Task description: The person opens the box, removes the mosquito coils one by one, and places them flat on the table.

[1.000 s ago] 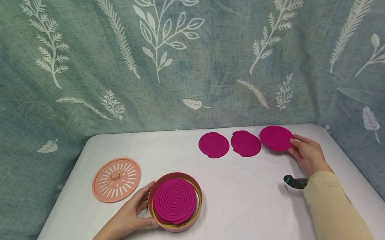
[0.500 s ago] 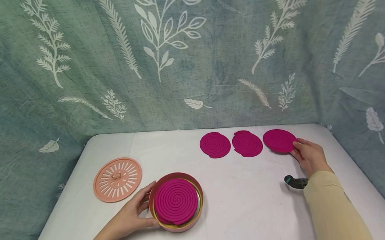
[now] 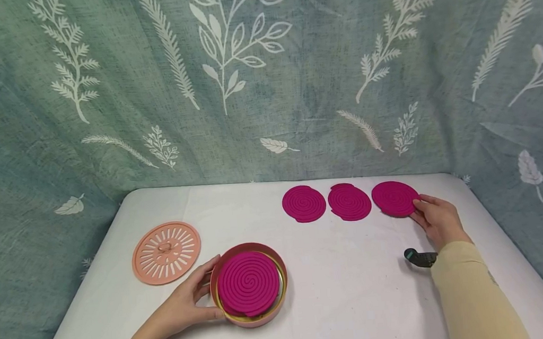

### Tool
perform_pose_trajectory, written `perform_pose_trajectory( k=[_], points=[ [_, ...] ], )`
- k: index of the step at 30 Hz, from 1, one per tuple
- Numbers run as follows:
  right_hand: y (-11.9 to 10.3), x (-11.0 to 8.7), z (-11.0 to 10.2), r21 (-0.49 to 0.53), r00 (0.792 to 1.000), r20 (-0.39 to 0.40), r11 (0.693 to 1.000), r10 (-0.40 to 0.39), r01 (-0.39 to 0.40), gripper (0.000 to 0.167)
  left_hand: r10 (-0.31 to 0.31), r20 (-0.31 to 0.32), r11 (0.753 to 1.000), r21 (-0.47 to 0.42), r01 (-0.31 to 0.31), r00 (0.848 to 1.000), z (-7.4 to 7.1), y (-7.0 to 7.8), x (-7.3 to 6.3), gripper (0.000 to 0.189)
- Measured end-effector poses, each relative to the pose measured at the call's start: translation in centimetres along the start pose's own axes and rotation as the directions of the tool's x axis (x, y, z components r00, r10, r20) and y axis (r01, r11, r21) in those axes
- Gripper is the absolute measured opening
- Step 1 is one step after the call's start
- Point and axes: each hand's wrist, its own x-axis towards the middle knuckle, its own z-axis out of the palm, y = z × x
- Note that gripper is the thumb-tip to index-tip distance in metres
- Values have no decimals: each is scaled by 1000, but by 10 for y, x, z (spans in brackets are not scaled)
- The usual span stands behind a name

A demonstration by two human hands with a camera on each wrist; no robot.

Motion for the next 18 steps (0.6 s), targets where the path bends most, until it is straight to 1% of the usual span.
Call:
perform_pose_trajectory(
  k=[6,8,15,18],
  points=[
    [-5,-4,-5,-80,998,52,996,-34,38,73,-5,-2,1000,17,5,1000,1,1,2,115],
    [-6,-6,-8,-92,997,70,995,-43,49,74,-4,2,1000,14,4,1000,1,1,2,115],
    [-7,-13,-12,-60,990,131,997,-49,57,83,12,8,1000,-12,-12,1000,1,1,0,114],
    [-7,-15,-11,-73,992,112,995,-58,66,84,8,4,1000,-10,-8,1000,0,2,-1,114]
  ],
)
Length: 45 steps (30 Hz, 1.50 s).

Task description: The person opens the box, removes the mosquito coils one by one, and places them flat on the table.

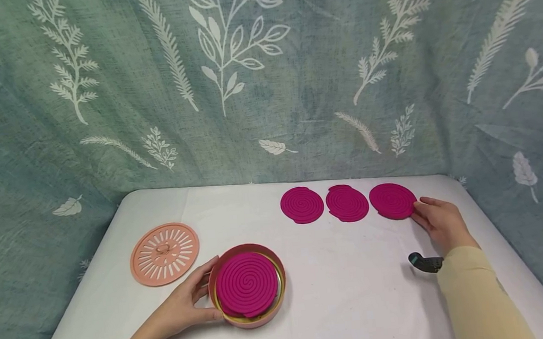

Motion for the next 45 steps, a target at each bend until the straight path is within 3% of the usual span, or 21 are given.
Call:
perform_pose_trajectory(
  k=[7,15,22,26,37,45],
  points=[
    [3,-6,8,-35,1000,-26,999,-14,13,78,-9,-12,1000,9,9,1000,-1,0,-1,114],
    [0,-10,6,-7,996,-88,1000,13,-14,85,-1,-3,1000,18,1,1000,0,-1,0,113],
    [-1,-14,1,119,999,-34,993,22,-18,107,14,-6,1000,18,-14,1000,0,-3,-1,112],
    [1,-18,0,136,1000,-14,991,6,-4,112,20,-8,1000,24,-19,1000,0,-3,-1,112],
    [8,-37,4,66,998,-20,996,-61,62,105,-19,-10,1000,21,19,1000,0,-3,2,114],
    [6,-51,14,41,993,50,994,-104,102,94,-23,-12,1000,19,23,1000,0,-1,2,115]
  ],
)
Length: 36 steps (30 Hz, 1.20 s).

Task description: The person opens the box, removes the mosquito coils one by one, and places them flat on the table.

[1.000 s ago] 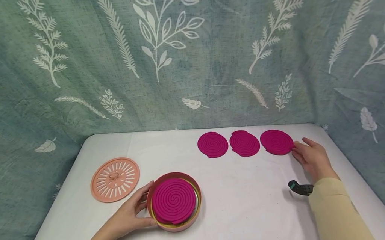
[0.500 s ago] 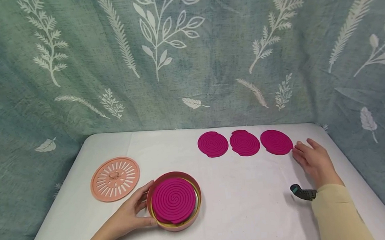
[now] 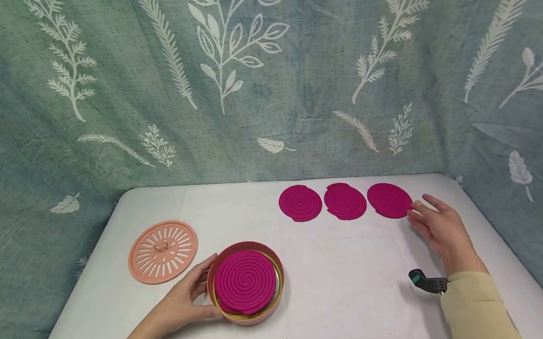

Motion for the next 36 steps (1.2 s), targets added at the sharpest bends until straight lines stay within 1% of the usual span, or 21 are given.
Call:
perform_pose_trajectory(
  k=[4,11,14,17,20,27,33,36],
  points=[
    [-1,-6,7,-19,999,41,999,-28,29,91,1,-1,1000,-1,-1,1000,0,1,0,115],
    [-1,-17,26,-125,989,109,986,-95,109,89,4,3,1000,-1,-4,1000,0,1,1,115],
    [0,-23,37,-151,978,163,976,-129,154,87,7,5,1000,1,-7,1000,0,0,1,115],
    [1,-29,49,-167,960,224,964,-167,206,84,11,8,1000,4,-11,1000,-1,0,1,116],
    [2,-35,61,-191,944,271,951,-187,243,80,15,12,1000,-2,-15,1000,-1,0,1,116],
    [5,-45,88,-234,923,328,930,-200,284,72,6,11,1000,-15,-6,1000,0,2,0,114],
    [10,-52,109,-270,902,381,908,-205,320,72,10,6,1000,-17,-10,1000,0,2,-1,114],
    [13,-55,119,-298,896,399,896,-195,328,71,14,8,1000,-17,-14,1000,-1,1,-1,115]
  ],
)
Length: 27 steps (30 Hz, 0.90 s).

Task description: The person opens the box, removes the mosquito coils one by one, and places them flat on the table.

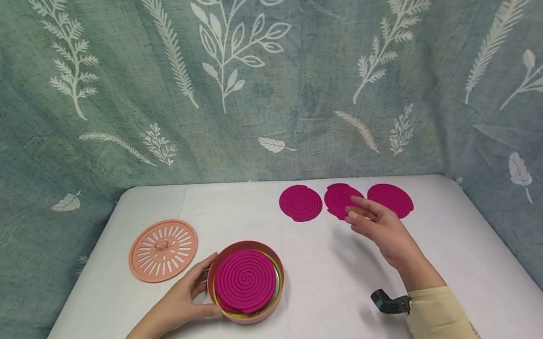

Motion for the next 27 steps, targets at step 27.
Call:
perform_pose_trajectory(
  k=[27],
  points=[
    [1,15,95,-11,978,207,1000,-25,28,53,10,4,1000,4,-10,1000,0,-2,0,114]
  ],
)
